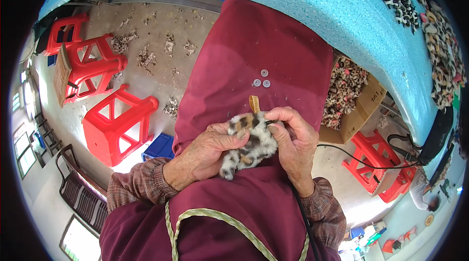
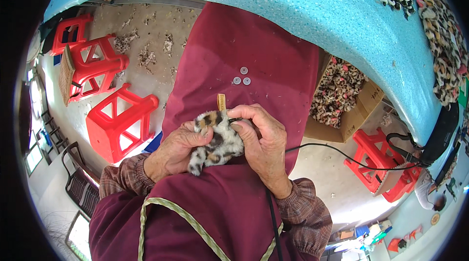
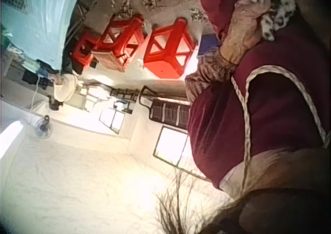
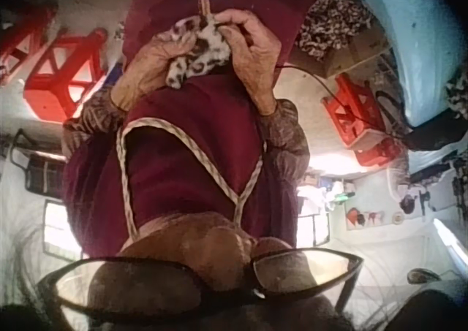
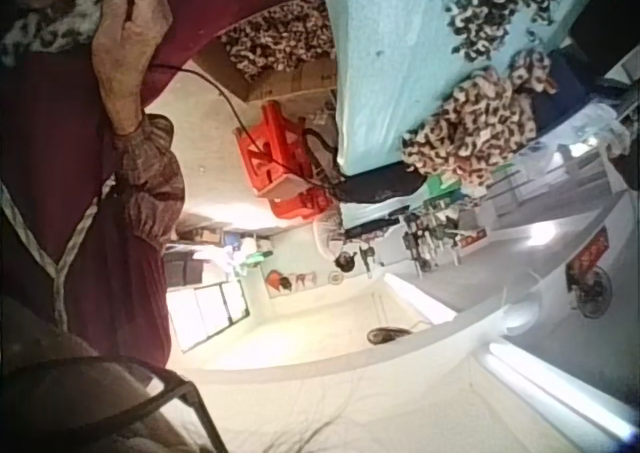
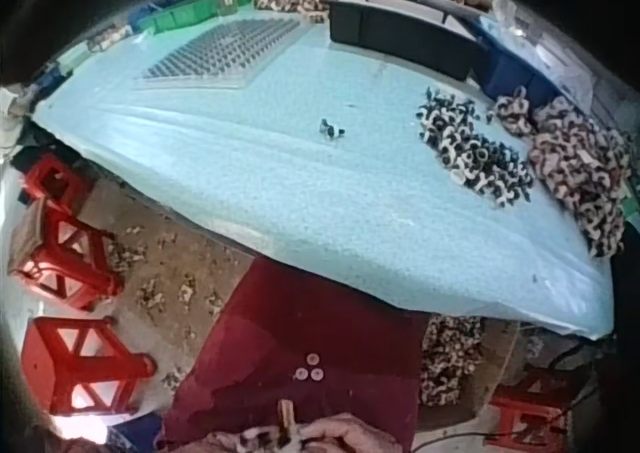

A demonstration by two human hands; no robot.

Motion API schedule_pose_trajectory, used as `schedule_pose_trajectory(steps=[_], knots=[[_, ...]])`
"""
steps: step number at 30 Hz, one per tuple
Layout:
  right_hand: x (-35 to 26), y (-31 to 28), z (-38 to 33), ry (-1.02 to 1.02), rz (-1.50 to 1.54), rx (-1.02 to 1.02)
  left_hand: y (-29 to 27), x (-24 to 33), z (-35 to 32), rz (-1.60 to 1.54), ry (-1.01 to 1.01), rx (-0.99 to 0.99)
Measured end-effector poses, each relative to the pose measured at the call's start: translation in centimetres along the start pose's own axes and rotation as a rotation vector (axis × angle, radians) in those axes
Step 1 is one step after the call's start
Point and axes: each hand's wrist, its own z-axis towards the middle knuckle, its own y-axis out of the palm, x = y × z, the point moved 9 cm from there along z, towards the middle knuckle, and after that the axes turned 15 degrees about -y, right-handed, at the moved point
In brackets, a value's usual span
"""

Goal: The recorder is assembling components for leopard-print stuffed toys by attaching plastic eyes and other parts.

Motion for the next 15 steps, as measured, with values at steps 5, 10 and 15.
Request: schedule_pose_trajectory(steps=[5, 10, 15], knots=[[-0.5, 0.4, 0.4, -0.031, -0.010, -0.054, 0.0, 0.0, 0.4, -0.015, 0.011, -0.072], [-1.8, 0.1, 1.0, -0.097, -0.122, -0.014, 0.4, 0.6, 0.2, -0.022, 0.024, -0.043], [-2.0, 0.1, 1.2, -0.136, -0.148, -0.007, 0.5, 1.2, -0.2, 0.111, 0.094, 0.036]])
